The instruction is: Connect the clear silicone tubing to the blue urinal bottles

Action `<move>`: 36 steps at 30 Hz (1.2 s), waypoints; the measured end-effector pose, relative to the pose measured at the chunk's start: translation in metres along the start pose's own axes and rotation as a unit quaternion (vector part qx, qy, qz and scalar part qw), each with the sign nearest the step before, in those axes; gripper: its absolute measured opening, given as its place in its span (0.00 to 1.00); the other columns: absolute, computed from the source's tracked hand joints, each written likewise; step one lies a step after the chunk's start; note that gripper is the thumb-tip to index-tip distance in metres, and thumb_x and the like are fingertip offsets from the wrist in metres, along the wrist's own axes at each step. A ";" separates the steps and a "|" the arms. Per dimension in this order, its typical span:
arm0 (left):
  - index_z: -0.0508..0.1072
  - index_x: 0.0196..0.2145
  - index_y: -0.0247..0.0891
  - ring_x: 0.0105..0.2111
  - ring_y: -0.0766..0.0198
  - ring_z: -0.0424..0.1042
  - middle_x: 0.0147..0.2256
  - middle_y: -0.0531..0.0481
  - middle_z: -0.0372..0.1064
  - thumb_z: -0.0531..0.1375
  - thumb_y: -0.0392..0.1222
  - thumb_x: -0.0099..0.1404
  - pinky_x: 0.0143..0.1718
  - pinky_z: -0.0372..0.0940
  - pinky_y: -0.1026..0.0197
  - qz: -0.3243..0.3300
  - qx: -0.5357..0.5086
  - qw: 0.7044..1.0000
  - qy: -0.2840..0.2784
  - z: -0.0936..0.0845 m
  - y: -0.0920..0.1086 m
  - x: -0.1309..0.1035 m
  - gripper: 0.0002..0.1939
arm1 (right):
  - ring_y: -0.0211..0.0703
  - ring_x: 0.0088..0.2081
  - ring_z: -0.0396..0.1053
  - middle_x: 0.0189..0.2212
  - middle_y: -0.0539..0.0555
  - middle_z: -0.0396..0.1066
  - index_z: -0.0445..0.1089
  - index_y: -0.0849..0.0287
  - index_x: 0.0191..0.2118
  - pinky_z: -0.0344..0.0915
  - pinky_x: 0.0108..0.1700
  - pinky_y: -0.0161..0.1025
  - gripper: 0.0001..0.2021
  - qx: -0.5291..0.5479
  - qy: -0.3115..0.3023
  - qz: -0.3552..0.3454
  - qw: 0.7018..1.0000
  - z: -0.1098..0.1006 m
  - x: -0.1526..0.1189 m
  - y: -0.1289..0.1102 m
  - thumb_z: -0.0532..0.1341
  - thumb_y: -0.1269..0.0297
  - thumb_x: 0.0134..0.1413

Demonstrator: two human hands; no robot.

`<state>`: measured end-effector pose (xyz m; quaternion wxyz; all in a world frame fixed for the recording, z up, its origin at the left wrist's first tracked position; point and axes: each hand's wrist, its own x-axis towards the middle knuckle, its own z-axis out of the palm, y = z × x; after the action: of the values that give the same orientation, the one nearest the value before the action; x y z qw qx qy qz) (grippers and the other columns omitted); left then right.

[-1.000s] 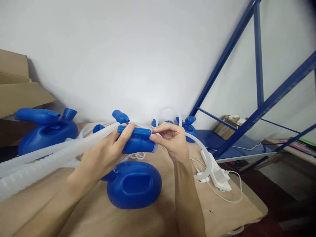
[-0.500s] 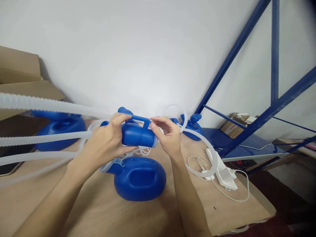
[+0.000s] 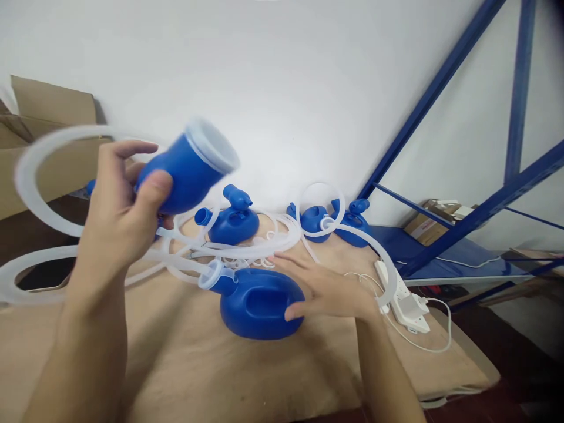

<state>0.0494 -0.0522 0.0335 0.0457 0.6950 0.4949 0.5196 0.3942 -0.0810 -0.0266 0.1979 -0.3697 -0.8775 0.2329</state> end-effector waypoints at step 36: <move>0.56 0.74 0.43 0.46 0.45 0.80 0.45 0.40 0.81 0.45 0.66 0.77 0.50 0.70 0.48 0.042 -0.015 0.903 -0.427 0.063 0.086 -0.085 0.38 | 0.51 0.39 0.71 0.33 0.53 0.77 0.81 0.53 0.37 0.70 0.41 0.47 0.17 -0.050 0.596 0.162 0.785 0.108 -0.077 -0.021 0.76 0.46 0.49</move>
<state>0.1549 -0.1299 -0.0031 0.2412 0.8697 0.3904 0.1818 0.3767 -0.1796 -0.1170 0.6223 -0.5810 -0.5222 -0.0494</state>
